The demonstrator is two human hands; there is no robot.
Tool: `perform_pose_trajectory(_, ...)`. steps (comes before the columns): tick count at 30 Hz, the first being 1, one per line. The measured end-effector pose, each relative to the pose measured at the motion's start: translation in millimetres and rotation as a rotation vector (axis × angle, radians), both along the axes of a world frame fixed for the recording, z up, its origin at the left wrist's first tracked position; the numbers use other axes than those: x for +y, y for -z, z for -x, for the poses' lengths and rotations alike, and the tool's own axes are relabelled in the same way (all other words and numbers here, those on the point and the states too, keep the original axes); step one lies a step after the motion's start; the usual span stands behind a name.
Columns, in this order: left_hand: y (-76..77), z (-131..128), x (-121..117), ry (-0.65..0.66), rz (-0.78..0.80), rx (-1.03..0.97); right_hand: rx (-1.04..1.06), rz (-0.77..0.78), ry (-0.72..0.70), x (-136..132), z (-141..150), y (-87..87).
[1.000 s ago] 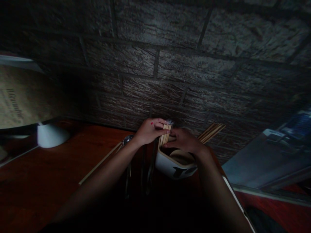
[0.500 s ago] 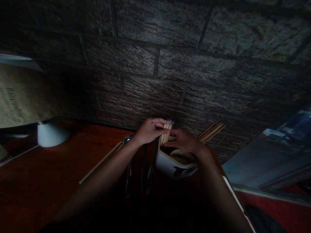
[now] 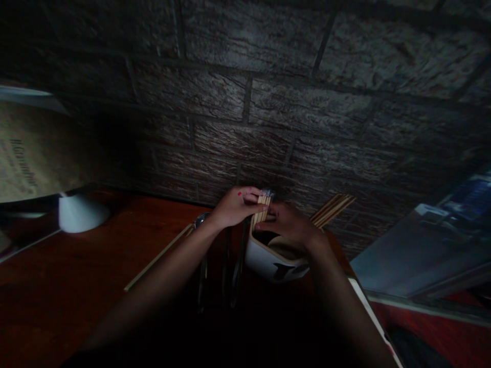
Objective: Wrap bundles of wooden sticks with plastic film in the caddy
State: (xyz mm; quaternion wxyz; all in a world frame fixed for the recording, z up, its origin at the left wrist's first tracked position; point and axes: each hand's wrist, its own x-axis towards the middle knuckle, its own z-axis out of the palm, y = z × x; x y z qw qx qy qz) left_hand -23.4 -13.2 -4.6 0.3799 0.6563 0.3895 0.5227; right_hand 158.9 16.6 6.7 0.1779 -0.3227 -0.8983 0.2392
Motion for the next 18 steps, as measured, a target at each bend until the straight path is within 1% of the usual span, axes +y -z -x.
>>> perform_pose_trajectory(10,-1.1,-0.6,-0.6,0.000,0.026,0.034,-0.028,-0.021,0.012,-2.7,0.3,-2.7)
perform_pose_trajectory(18,-1.0,1.4,-1.4,0.017,0.032,0.027,-0.002,0.005,-0.044,-0.7,-1.1,-2.3)
